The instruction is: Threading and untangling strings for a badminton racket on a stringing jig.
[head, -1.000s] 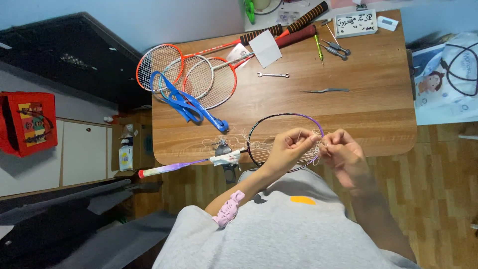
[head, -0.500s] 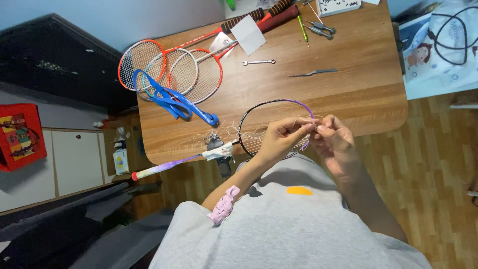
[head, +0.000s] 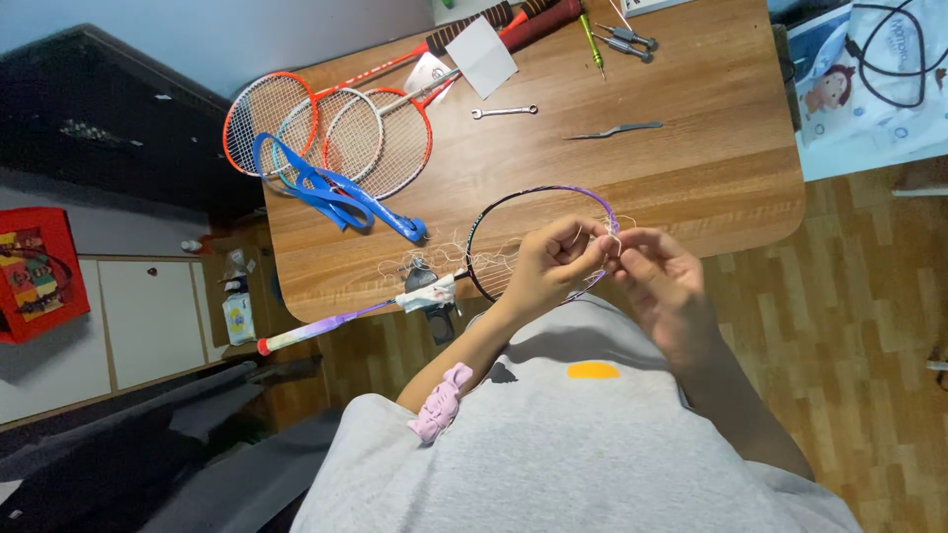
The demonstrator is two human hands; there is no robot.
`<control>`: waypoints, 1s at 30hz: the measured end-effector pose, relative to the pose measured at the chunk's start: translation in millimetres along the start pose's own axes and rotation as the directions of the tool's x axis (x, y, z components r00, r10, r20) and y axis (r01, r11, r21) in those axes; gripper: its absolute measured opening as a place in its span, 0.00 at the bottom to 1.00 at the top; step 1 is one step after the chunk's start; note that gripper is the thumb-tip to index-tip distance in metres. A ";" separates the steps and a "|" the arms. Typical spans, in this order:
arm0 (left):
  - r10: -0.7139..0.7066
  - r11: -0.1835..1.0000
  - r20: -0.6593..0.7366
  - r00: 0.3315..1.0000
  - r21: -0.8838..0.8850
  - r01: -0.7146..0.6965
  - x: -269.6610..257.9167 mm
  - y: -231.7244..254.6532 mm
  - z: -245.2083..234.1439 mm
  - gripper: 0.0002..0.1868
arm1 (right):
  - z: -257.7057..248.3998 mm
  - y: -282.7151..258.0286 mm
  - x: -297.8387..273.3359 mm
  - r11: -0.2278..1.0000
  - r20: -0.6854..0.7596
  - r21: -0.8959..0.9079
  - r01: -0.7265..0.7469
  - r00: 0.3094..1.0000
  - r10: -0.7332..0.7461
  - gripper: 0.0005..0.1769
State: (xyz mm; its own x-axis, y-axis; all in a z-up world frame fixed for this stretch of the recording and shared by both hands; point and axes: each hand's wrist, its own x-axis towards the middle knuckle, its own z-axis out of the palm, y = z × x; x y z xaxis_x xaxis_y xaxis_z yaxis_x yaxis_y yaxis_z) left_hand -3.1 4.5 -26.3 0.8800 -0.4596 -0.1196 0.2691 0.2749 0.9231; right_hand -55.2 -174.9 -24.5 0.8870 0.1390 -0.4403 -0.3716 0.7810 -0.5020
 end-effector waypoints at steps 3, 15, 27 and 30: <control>0.009 0.998 -0.027 1.000 0.061 -0.007 -2.4 0.2 -0.4 0.08 | 14.4 2.0 -5.1 0.814 0.095 -0.490 0.311 0.948 -0.305 0.11; 0.126 0.936 -0.041 0.991 0.337 -0.105 -5.8 4.0 -0.8 0.08 | 31.2 -1.6 -10.2 0.543 0.082 -0.760 0.357 0.882 -0.465 0.06; -0.008 0.980 0.033 0.999 0.200 0.002 -5.2 0.5 -3.4 0.08 | 12.5 -6.2 -0.4 0.737 -0.026 -0.643 0.210 0.955 -0.295 0.08; 0.012 0.963 -0.030 0.999 0.270 -0.003 -6.7 1.3 -1.1 0.09 | 16.0 -7.1 -3.0 0.691 -0.009 -0.690 0.216 0.952 -0.307 0.07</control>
State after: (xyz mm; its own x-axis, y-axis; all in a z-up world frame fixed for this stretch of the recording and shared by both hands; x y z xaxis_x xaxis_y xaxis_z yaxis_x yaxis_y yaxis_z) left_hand -8.2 8.9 -24.7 0.8944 -0.4309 -0.1199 0.1509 0.0383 0.9878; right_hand -50.9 -171.0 -7.7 0.9558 -0.1129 -0.2715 -0.2538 0.1493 -0.9557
